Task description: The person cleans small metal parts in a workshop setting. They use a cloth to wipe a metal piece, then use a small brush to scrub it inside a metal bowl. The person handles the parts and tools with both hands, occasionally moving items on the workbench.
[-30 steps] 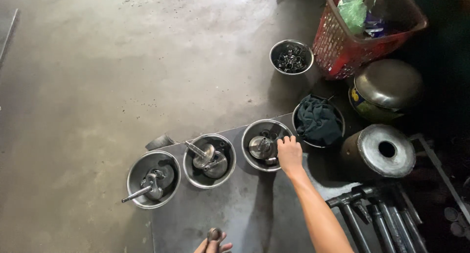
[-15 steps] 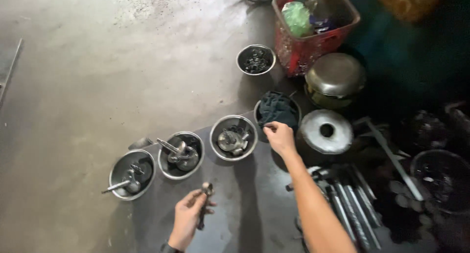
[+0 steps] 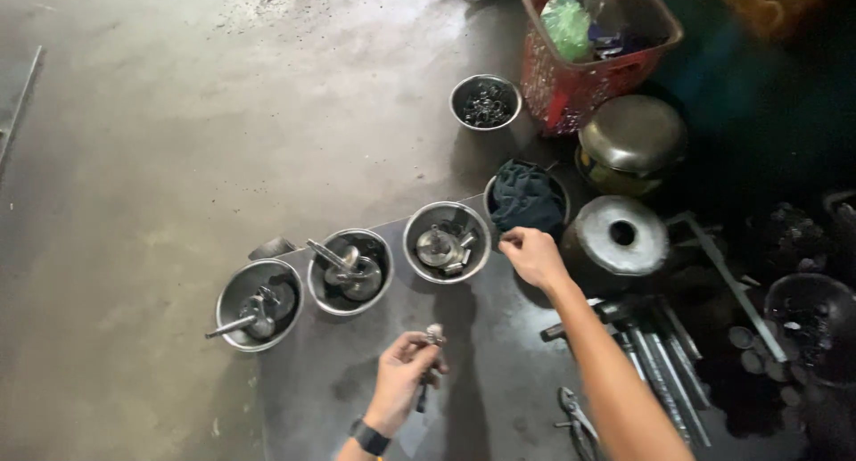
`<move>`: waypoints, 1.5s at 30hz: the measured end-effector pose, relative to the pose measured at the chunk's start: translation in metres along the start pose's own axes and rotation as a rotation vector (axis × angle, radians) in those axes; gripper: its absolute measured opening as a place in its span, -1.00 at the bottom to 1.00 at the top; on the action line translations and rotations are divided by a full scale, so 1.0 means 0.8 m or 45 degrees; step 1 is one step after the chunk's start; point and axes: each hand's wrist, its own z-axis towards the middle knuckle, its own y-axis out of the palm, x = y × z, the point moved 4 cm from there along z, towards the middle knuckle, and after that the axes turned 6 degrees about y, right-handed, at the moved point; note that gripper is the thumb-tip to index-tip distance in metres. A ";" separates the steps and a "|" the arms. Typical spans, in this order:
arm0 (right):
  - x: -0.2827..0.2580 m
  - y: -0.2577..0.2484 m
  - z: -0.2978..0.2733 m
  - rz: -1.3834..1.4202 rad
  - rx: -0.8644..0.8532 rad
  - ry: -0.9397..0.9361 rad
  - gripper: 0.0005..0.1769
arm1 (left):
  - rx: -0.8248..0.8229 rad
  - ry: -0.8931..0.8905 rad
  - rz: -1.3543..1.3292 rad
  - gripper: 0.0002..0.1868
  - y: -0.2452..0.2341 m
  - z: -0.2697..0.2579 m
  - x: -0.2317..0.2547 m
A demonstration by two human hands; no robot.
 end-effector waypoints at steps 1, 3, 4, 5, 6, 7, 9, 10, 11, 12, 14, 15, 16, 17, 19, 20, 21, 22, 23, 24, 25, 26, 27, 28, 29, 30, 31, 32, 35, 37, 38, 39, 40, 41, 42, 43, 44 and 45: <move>-0.003 0.010 -0.003 -0.006 -0.001 0.005 -0.69 | -0.002 -0.006 -0.005 -0.82 -0.007 0.009 -0.006; -0.007 0.056 -0.012 -0.261 -0.416 0.029 -0.68 | 0.038 -0.058 -0.183 -0.83 -0.028 0.021 -0.023; -0.028 0.077 -0.024 -0.252 -0.421 0.037 -0.68 | 0.043 -0.067 -0.176 -0.83 -0.036 0.030 -0.025; -0.043 0.107 -0.041 -0.209 -0.769 0.178 -0.67 | 0.198 -0.028 -0.321 -0.85 -0.048 0.038 -0.026; -0.057 0.133 -0.062 -0.161 -1.119 0.318 -0.66 | 0.357 0.010 -0.466 -0.86 -0.058 0.045 -0.030; -0.085 0.155 -0.080 -0.151 -1.128 0.326 -0.66 | 0.365 -0.001 -0.458 -0.86 -0.071 0.051 -0.026; -0.138 0.188 -0.124 0.225 -1.417 0.474 -0.52 | 0.524 0.142 -0.534 -0.89 -0.085 0.065 -0.021; -0.133 0.209 -0.132 0.221 -1.415 0.487 -0.52 | 0.522 0.130 -0.541 -0.89 -0.091 0.073 -0.019; -0.128 0.226 -0.137 0.450 -1.329 0.537 -0.55 | 0.542 0.228 -0.450 -0.92 -0.096 0.081 -0.014; -0.120 0.238 -0.141 0.677 -1.221 0.583 -0.57 | 0.549 0.325 -0.359 -0.94 -0.097 0.092 -0.011; -0.112 0.234 -0.127 0.747 -1.056 0.597 -0.62 | 0.515 0.222 -0.309 -0.95 -0.102 0.107 -0.034; -0.105 0.229 -0.119 0.815 -0.905 0.598 -0.66 | 0.493 0.133 -0.253 -0.92 -0.104 0.113 -0.048; -0.097 0.219 -0.108 0.811 -0.905 0.605 -0.66 | 0.494 0.127 -0.258 -0.92 -0.095 0.119 -0.036; -0.089 0.205 -0.093 0.673 -0.774 0.485 -0.66 | 0.405 0.342 -0.280 -0.96 -0.084 0.125 -0.016; -0.082 0.172 -0.073 0.544 -0.644 0.381 -0.64 | 0.316 0.542 -0.291 -0.99 -0.079 0.122 0.007; -0.088 0.144 -0.058 0.389 -0.433 0.180 -0.62 | 0.354 0.467 -0.232 -0.94 -0.084 0.120 0.010; -0.095 0.115 -0.045 0.231 -0.220 -0.017 -0.59 | 0.392 0.393 -0.173 -0.89 -0.089 0.118 0.013; -0.113 0.096 -0.029 0.229 -0.222 -0.014 -0.59 | 0.395 0.390 -0.174 -0.89 -0.101 0.114 -0.003; -0.136 0.074 -0.012 0.146 -0.142 -0.120 -0.56 | 0.411 0.381 -0.125 -0.90 -0.113 0.110 -0.020; -0.157 0.051 0.003 0.064 -0.062 -0.217 -0.53 | 0.428 0.364 -0.073 -0.91 -0.123 0.103 -0.036; -0.161 0.054 0.027 0.064 -0.065 -0.208 -0.53 | 0.429 0.355 -0.071 -0.91 -0.126 0.095 -0.051; -0.166 0.057 0.051 -0.204 -0.052 -0.223 -0.62 | 0.426 0.255 -0.014 -0.88 -0.127 0.092 -0.068; -0.172 0.059 0.075 -0.473 -0.040 -0.234 -0.69 | 0.421 0.156 0.044 -0.84 -0.129 0.086 -0.083; -0.159 0.080 0.101 -0.471 -0.024 -0.237 -0.69 | 0.410 0.166 0.048 -0.84 -0.137 0.086 -0.121; -0.146 0.105 0.128 -0.671 -0.081 -0.259 -0.80 | 0.379 0.293 0.015 -0.91 -0.144 0.086 -0.156; -0.130 0.133 0.151 -0.867 -0.144 -0.270 -0.84 | 0.349 0.411 -0.014 -0.95 -0.156 0.082 -0.191; -0.121 0.158 0.172 -0.860 -0.135 -0.263 -0.84 | 0.339 0.411 -0.005 -0.95 -0.165 0.080 -0.203; -0.110 0.185 0.188 -0.892 -0.145 -0.260 -0.85 | 0.282 0.447 0.100 -0.94 -0.175 0.073 -0.214; -0.076 0.246 0.222 -0.928 -0.167 -0.214 -0.85 | 0.220 0.435 0.198 -0.88 -0.248 0.061 -0.307; -0.062 0.268 0.233 -0.935 -0.188 -0.187 -0.86 | 0.233 0.393 0.186 -0.83 -0.309 0.063 -0.368; -0.061 0.275 0.236 -0.921 -0.232 -0.179 -0.85 | 0.025 0.536 0.321 -0.83 -0.331 0.073 -0.382; -0.060 0.281 0.238 -0.906 -0.276 -0.172 -0.85 | -0.185 0.674 0.453 -0.79 -0.352 0.080 -0.398; -0.071 0.271 0.235 -0.908 -0.272 -0.165 -0.85 | -0.192 0.672 0.451 -0.79 -0.335 0.096 -0.355; -0.082 0.259 0.232 -0.831 -0.254 -0.174 -0.83 | -0.143 0.283 0.207 -0.80 -0.322 0.116 -0.326; -0.093 0.246 0.227 -0.755 -0.236 -0.183 -0.79 | -0.087 -0.110 -0.038 -0.79 -0.304 0.128 -0.299; -0.103 0.224 0.220 -0.758 -0.234 -0.175 -0.79 | -0.094 -0.115 -0.039 -0.79 -0.232 0.187 -0.198; -0.116 0.199 0.212 -0.644 -0.164 -0.202 -0.73 | -0.067 0.334 0.323 -0.83 -0.157 0.202 -0.068; -0.130 0.173 0.203 -0.531 -0.094 -0.228 -0.63 | -0.032 0.784 0.679 -0.86 -0.085 0.164 0.062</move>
